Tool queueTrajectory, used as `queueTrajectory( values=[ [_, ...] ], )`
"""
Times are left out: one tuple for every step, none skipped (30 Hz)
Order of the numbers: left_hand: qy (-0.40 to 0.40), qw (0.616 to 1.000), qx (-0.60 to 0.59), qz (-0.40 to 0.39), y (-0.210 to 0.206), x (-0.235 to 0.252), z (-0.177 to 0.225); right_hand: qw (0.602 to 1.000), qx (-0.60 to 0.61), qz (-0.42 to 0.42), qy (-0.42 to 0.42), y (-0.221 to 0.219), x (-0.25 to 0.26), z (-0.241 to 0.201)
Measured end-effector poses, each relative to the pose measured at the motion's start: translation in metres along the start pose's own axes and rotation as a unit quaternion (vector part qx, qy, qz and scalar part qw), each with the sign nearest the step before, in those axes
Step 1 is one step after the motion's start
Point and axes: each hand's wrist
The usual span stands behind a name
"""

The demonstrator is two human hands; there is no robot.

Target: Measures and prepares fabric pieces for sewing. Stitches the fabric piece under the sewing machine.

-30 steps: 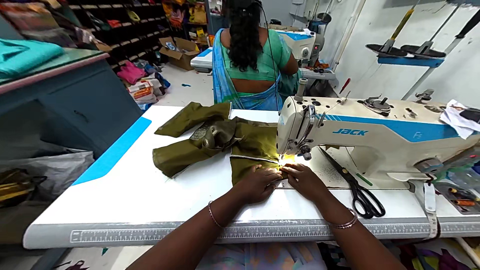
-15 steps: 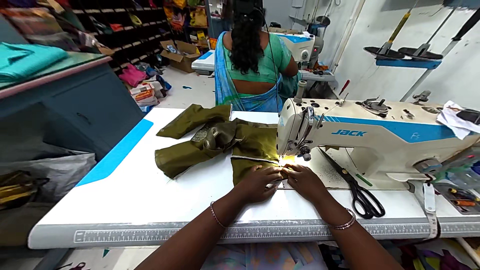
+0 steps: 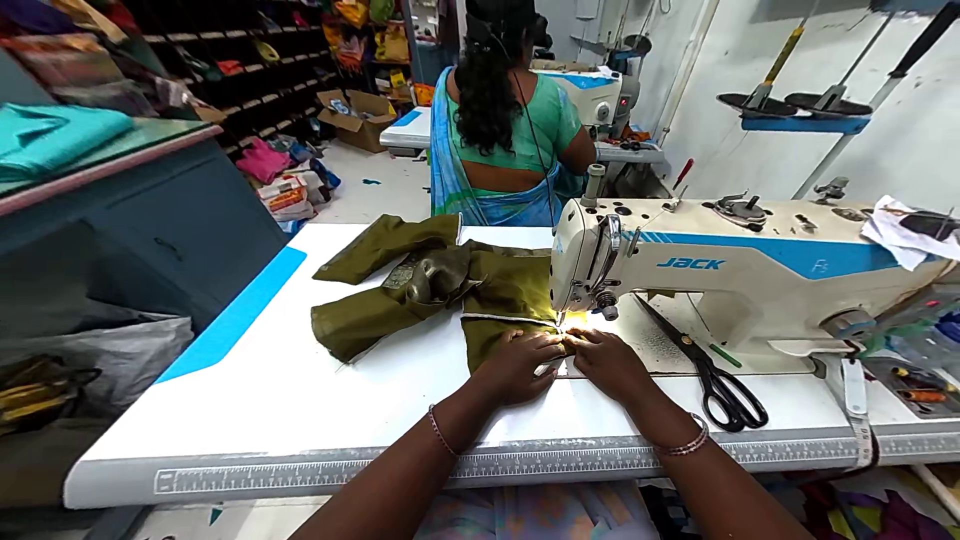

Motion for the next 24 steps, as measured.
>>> queueTrajectory(
  values=[
    [0.001,1.0,0.003,-0.003,0.0002,0.0002,0.0005,1.0,0.001,-0.002,-0.001,0.0001,-0.0002,0.0],
    [0.003,1.0,0.005,-0.004,0.0002,0.0002,0.0008,1.0,0.003,-0.001,0.0,-0.0001,-0.0004,0.0002],
    [0.005,1.0,0.005,-0.006,0.0002,0.0001,0.0006,1.0,0.008,0.001,0.0,-0.0001,-0.0005,0.0],
    [0.007,1.0,0.004,-0.006,0.0002,-0.0001,0.0002,1.0,0.015,0.006,-0.003,-0.0004,-0.0006,0.0001],
    [0.007,1.0,0.001,-0.003,0.0003,-0.0002,-0.0004,1.0,0.021,0.009,-0.006,-0.0004,-0.0009,0.0005],
    [0.007,1.0,-0.002,-0.003,0.0009,-0.0005,-0.0004,1.0,0.026,0.012,-0.005,-0.0007,-0.0013,0.0015],
    [0.008,1.0,-0.002,-0.004,0.0017,-0.0005,-0.0003,0.999,0.027,0.016,-0.004,-0.0012,-0.0014,0.0023],
    [0.008,1.0,0.0,-0.003,0.0016,-0.0006,-0.0004,0.999,0.028,0.019,-0.006,-0.0013,-0.0015,0.0023],
    [0.007,1.0,0.001,0.0,0.0007,-0.0007,-0.0008,0.999,0.029,0.018,-0.01,-0.0012,-0.0015,0.0017],
    [0.006,1.0,0.001,0.0,0.0005,-0.0006,-0.001,0.999,0.031,0.02,-0.011,-0.0013,-0.0016,0.0013],
    [0.006,1.0,-0.001,-0.002,0.001,-0.0005,-0.001,0.999,0.031,0.023,-0.01,-0.0017,-0.0015,0.0016],
    [0.007,1.0,-0.002,-0.002,0.0012,-0.0003,-0.0012,0.999,0.031,0.026,-0.012,-0.002,-0.0012,0.0017],
    [0.007,1.0,-0.005,0.0,0.0015,-0.0002,-0.0015,0.999,0.031,0.029,-0.012,-0.0025,-0.0009,0.0018],
    [0.008,1.0,-0.009,0.0,0.0019,-0.0001,-0.0016,0.999,0.031,0.032,-0.012,-0.0029,-0.0009,0.002],
    [0.009,1.0,-0.015,0.002,0.0024,0.0,-0.0015,0.999,0.033,0.03,-0.014,-0.003,-0.0006,0.002],
    [0.009,1.0,-0.018,0.008,0.0025,0.0002,-0.0015,0.999,0.035,0.027,-0.017,-0.003,-0.0002,0.0022],
    [0.009,1.0,-0.021,0.01,0.0031,0.0002,-0.0013,0.999,0.035,0.024,-0.02,-0.0031,0.0001,0.0022],
    [0.011,1.0,-0.026,0.009,0.0035,0.0001,-0.0012,0.999,0.035,0.023,-0.022,-0.0031,0.0002,0.0019],
    [0.011,0.999,-0.031,0.009,0.0035,0.0002,-0.0015,0.999,0.033,0.021,-0.025,-0.0026,0.0002,0.0013],
    [0.011,0.999,-0.038,0.005,0.0041,0.0005,-0.0021,0.999,0.03,0.019,-0.028,-0.0023,0.0004,0.0011],
    [0.014,0.999,-0.046,-0.003,0.0048,0.0007,-0.0028,0.999,0.027,0.018,-0.029,-0.0021,0.0004,0.0011],
    [0.018,0.998,-0.055,-0.009,0.0044,0.0012,-0.0039,0.999,0.026,0.017,-0.031,-0.002,0.0005,0.001],
    [0.02,0.998,-0.061,-0.007,0.0034,0.0015,-0.0048,0.999,0.028,0.016,-0.031,-0.0019,0.0007,0.0008],
    [0.022,0.998,-0.064,-0.006,0.0023,0.0019,-0.0056,0.999,0.03,0.013,-0.033,-0.0013,0.0009,0.0004]
  ],
)
Point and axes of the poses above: each hand's wrist, its own x-axis towards the middle knuckle, its own y-axis out of the back of the hand, z = x × y, and after that the axes turned 14 degrees about x, right-handed
